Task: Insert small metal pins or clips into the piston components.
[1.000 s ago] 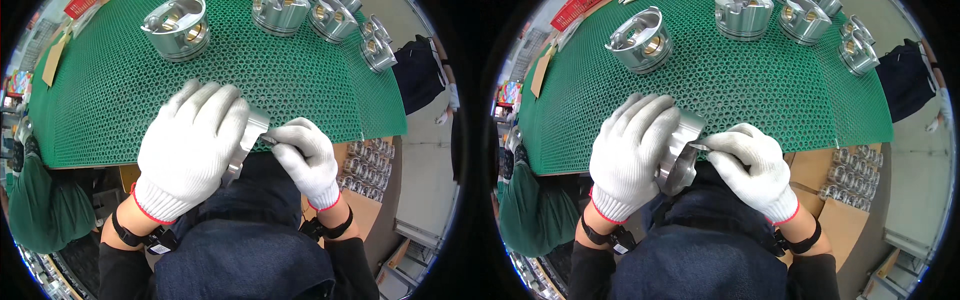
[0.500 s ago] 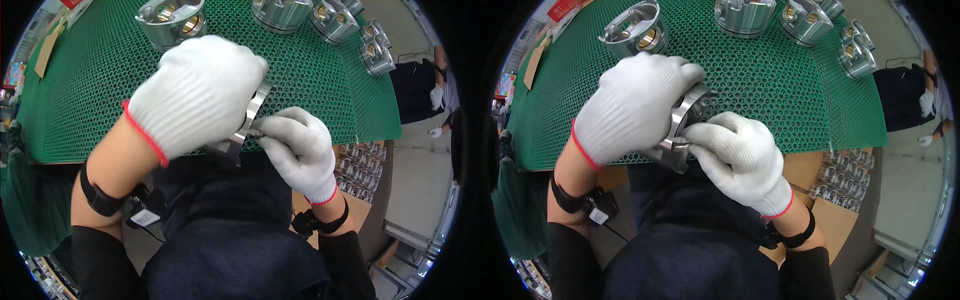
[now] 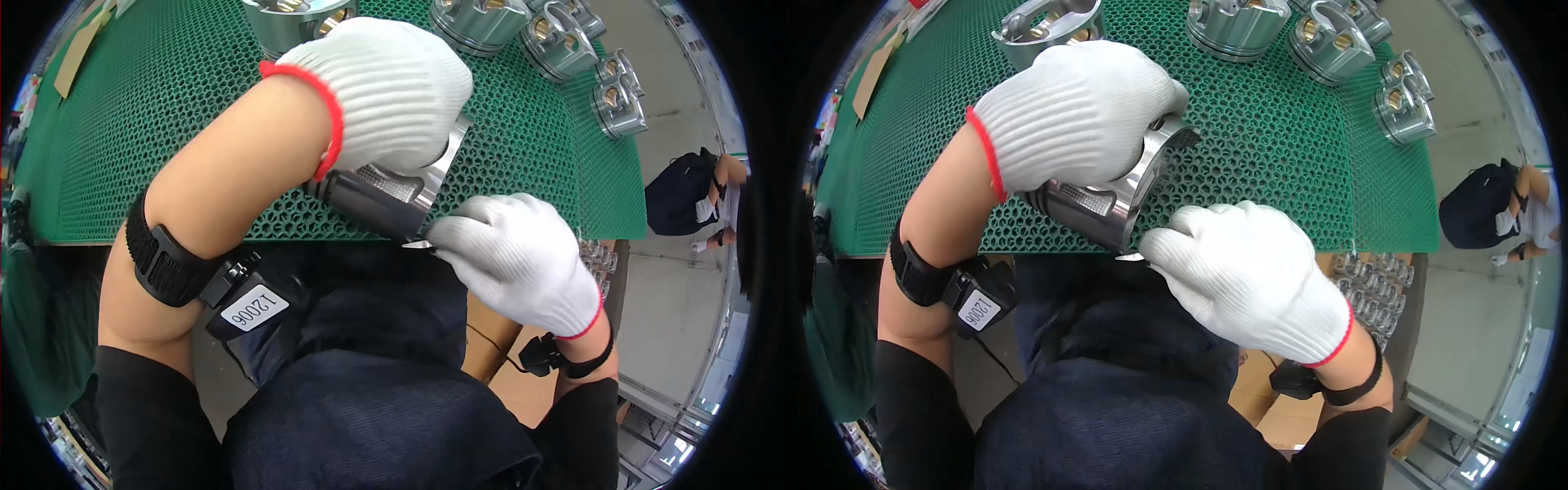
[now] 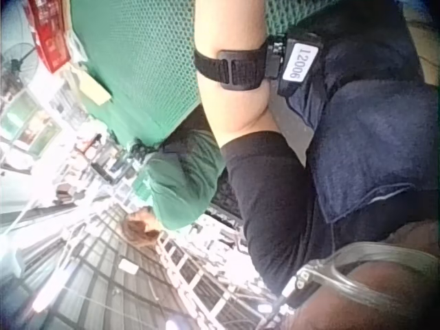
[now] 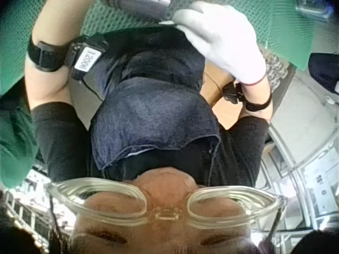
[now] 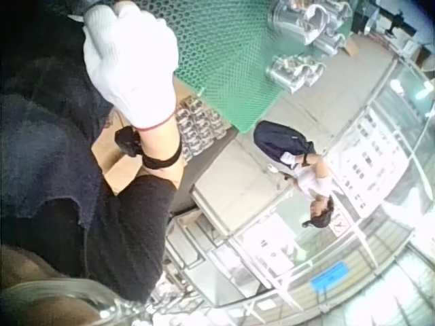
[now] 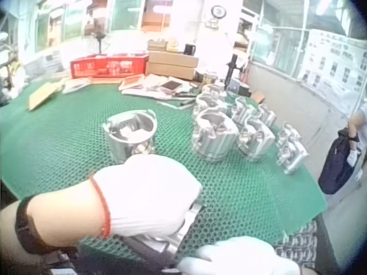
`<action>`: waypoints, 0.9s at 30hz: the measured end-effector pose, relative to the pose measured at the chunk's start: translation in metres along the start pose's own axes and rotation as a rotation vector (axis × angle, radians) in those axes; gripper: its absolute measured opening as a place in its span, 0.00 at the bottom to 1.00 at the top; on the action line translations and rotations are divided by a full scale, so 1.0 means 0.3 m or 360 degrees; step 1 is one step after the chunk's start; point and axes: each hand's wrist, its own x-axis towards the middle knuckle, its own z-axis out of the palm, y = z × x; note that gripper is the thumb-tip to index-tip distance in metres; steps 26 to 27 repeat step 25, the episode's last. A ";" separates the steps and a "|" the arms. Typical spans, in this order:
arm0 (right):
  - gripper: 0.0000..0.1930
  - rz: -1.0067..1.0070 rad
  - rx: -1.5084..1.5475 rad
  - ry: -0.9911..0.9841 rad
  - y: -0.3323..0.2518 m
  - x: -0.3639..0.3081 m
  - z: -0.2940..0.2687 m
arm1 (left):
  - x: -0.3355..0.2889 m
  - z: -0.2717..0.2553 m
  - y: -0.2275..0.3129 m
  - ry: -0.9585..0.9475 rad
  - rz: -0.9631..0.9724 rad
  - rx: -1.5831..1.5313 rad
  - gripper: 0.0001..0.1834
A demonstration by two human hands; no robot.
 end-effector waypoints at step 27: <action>0.22 0.1379 0.1923 -0.0022 -0.053 -0.158 0.204 | -0.603 0.305 -0.145 0.1136 -0.0887 -0.1546 0.34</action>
